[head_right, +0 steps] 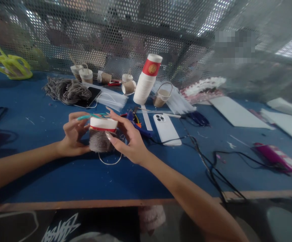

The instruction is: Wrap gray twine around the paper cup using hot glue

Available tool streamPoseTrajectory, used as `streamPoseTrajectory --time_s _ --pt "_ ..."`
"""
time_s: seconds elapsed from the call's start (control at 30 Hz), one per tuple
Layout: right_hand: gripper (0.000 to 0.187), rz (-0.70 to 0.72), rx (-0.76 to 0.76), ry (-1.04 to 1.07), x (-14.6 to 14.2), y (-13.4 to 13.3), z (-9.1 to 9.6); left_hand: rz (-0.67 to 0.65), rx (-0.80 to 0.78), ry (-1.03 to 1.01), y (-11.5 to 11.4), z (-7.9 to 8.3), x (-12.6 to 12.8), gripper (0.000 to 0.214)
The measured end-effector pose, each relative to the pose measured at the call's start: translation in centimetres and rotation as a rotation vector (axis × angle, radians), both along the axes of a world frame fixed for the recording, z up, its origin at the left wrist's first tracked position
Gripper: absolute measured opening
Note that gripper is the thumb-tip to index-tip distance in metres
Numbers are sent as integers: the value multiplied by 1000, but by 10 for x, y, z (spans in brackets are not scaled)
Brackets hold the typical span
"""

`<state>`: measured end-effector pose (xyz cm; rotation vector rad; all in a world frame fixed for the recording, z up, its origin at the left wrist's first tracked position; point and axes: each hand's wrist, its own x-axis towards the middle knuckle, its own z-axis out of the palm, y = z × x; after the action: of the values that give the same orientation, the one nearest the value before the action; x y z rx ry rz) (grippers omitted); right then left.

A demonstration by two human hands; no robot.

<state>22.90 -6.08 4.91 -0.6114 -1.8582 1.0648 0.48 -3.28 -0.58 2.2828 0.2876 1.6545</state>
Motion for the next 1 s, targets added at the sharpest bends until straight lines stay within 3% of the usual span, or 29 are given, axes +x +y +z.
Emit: streamPoseTrajectory --time_s 0.3,0.8,1.0 --pt "42 71 -78 23 5 1 -1 -33 -28 -24 0 -3 -1 92" --pt "46 88 -61 21 5 2 -2 -3 -29 8 0 0 -1 93" --pt "44 3 -55 -6 -1 -3 2 1 -37 1 0 -2 0 92"
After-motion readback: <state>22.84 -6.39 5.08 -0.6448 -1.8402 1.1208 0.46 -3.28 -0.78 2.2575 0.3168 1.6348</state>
